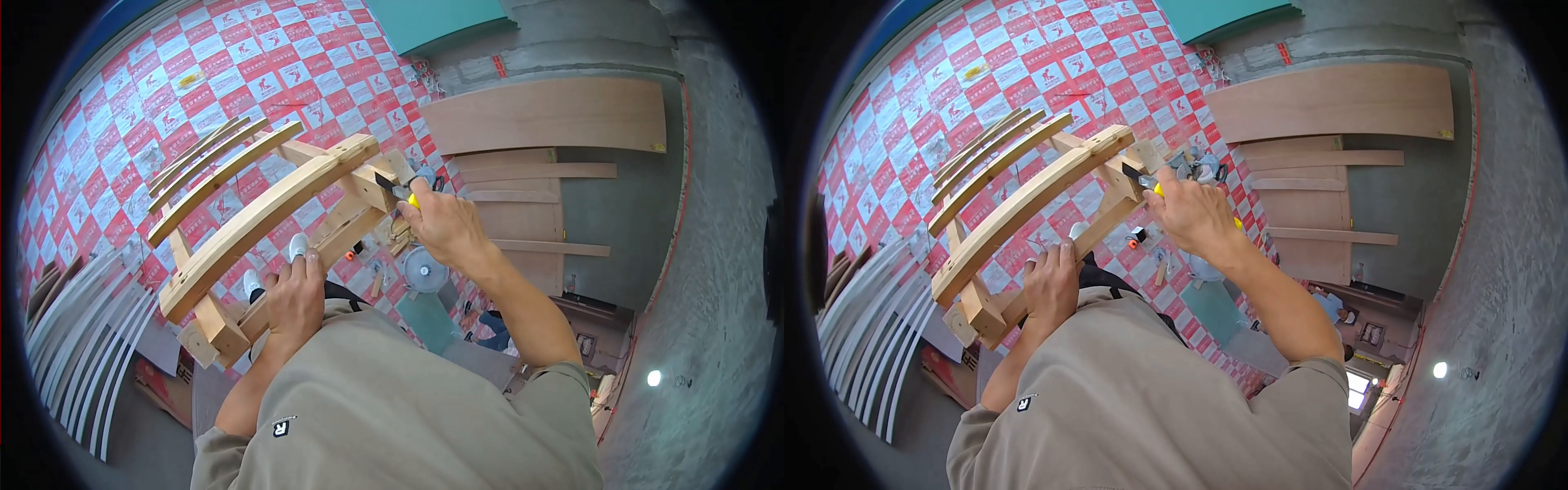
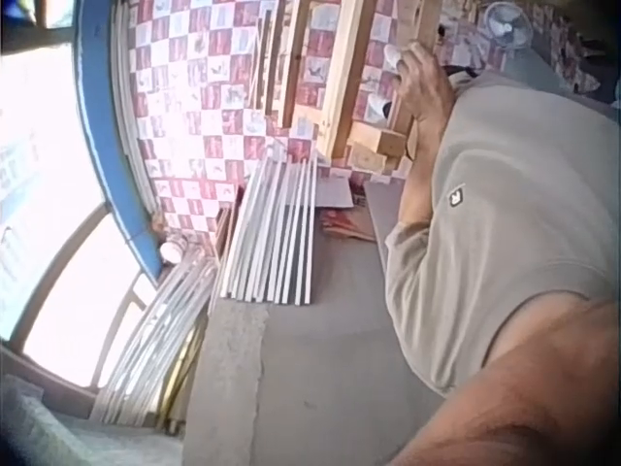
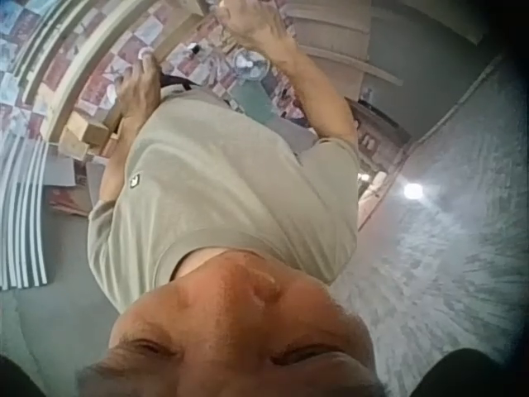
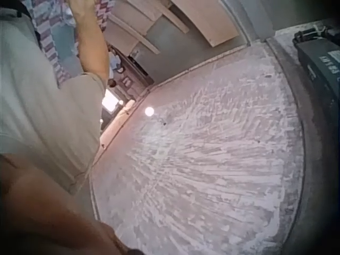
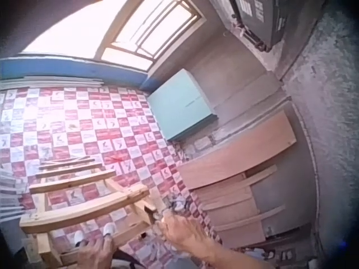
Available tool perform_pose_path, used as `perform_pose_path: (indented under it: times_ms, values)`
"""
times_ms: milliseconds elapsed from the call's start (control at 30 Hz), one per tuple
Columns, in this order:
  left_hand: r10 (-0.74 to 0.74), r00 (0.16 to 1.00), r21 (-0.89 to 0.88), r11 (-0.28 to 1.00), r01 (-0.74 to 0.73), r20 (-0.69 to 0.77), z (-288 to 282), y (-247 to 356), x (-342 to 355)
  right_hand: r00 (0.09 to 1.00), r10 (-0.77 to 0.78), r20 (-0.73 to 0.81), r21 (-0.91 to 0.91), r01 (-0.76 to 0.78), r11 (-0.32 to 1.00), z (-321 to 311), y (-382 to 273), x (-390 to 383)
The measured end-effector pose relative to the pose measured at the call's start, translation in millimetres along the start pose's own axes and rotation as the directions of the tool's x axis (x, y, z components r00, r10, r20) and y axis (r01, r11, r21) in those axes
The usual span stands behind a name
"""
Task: Sawing a small piece of wood off a wooden frame using a utility knife.
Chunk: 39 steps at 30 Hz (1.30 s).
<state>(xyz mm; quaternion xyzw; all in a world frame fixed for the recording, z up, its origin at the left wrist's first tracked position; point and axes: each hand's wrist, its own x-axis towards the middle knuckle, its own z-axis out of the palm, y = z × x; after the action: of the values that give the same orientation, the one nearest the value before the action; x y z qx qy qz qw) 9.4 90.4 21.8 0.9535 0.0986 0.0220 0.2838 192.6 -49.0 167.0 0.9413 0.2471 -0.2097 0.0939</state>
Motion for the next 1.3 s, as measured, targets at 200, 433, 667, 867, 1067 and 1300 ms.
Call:
perform_pose_path:
  times_ms: [200,433,667,867,1067,1300]
  values:
    - [-0.001,1.000,-0.019,1.000,0.001,0.002,-0.8,-2.1,0.6,0.997,-0.066,-0.033,-0.022,0.065,0.998,5.1,-4.7,3.1]
    - [0.053,0.997,-0.001,0.999,-0.053,-0.051,-0.3,-3.9,-1.9,0.998,-0.042,-0.036,-0.011,0.041,0.999,2.5,-2.2,2.0]
    - [-0.010,1.000,-0.043,0.999,0.009,-0.014,-0.1,-3.6,0.0,0.999,-0.015,-0.039,-0.082,0.012,0.997,-5.2,-3.6,4.0]
    - [-0.022,0.999,-0.068,0.997,0.019,-0.037,1.9,-7.8,-3.2,0.999,-0.027,-0.042,-0.179,0.019,0.984,-6.8,5.4,0.6]
    - [0.061,0.998,-0.047,0.997,-0.062,-0.007,-7.6,-6.0,-11.0,0.937,0.347,-0.030,-0.333,-0.337,0.881,-37.1,88.5,-35.3]
    - [0.019,1.000,-0.031,0.999,-0.019,0.005,-2.0,-2.8,-2.1,0.990,0.081,-0.112,0.030,-0.078,0.996,1.0,-2.0,-9.2]
